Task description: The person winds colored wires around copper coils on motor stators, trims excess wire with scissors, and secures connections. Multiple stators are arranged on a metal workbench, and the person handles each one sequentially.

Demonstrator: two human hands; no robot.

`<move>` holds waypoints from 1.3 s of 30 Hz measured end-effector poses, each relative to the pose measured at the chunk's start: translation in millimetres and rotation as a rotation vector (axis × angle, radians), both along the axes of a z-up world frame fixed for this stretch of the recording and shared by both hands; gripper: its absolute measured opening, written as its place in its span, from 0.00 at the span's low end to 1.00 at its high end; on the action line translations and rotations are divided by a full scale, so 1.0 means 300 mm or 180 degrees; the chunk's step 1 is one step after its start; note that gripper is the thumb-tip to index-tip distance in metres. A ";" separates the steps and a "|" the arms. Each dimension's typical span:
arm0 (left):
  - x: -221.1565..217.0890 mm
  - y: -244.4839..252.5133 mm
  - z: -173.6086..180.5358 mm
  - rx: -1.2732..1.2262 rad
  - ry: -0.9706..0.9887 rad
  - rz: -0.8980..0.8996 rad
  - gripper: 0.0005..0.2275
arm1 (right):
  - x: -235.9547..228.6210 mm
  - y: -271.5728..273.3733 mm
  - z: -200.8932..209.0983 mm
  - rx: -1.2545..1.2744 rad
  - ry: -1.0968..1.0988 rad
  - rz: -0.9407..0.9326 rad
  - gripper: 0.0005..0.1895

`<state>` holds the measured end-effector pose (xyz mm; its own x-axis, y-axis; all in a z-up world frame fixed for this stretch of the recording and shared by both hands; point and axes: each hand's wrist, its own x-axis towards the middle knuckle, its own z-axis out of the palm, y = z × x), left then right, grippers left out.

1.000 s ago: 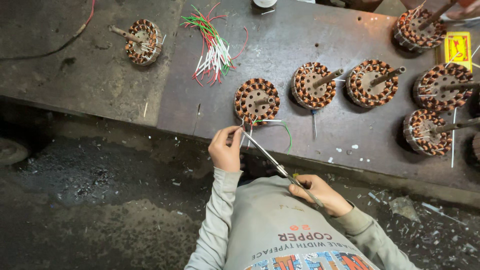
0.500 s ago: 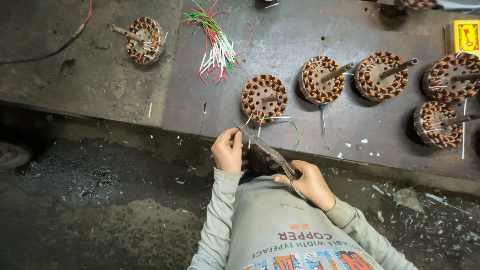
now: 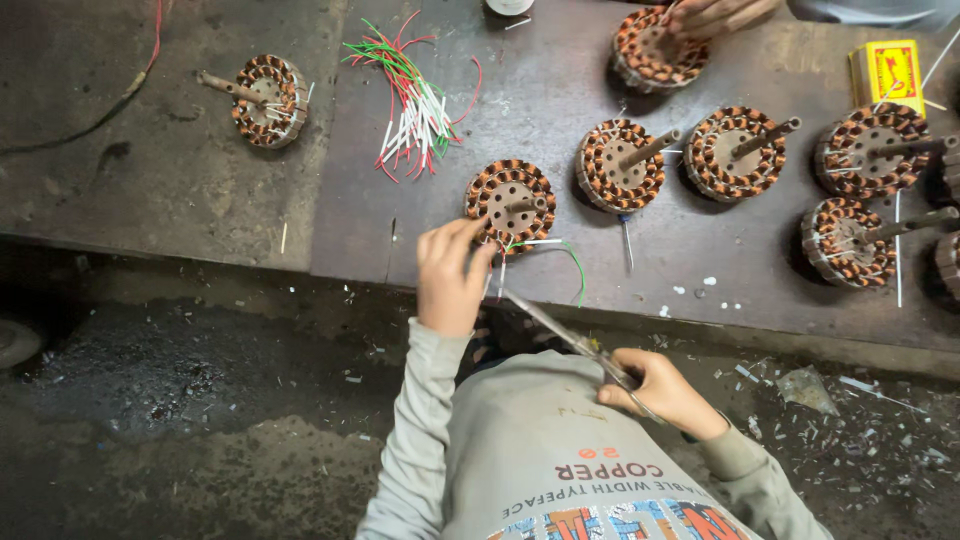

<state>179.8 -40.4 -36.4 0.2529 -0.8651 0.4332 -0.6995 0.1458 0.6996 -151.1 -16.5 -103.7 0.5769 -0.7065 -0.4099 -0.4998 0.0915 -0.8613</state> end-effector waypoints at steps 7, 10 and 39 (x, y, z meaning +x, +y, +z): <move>-0.049 -0.029 -0.014 0.0311 -0.0470 0.0085 0.07 | -0.062 -0.012 0.053 0.2057 -0.0821 -0.0404 0.22; -0.058 0.004 -0.053 0.0324 -0.0177 0.0416 0.05 | -0.026 -0.002 0.069 0.1838 -0.0745 -0.0197 0.19; -0.068 0.078 -0.179 0.0648 0.1313 0.0879 0.08 | 0.181 0.033 0.177 -0.0971 0.0678 -0.0542 0.32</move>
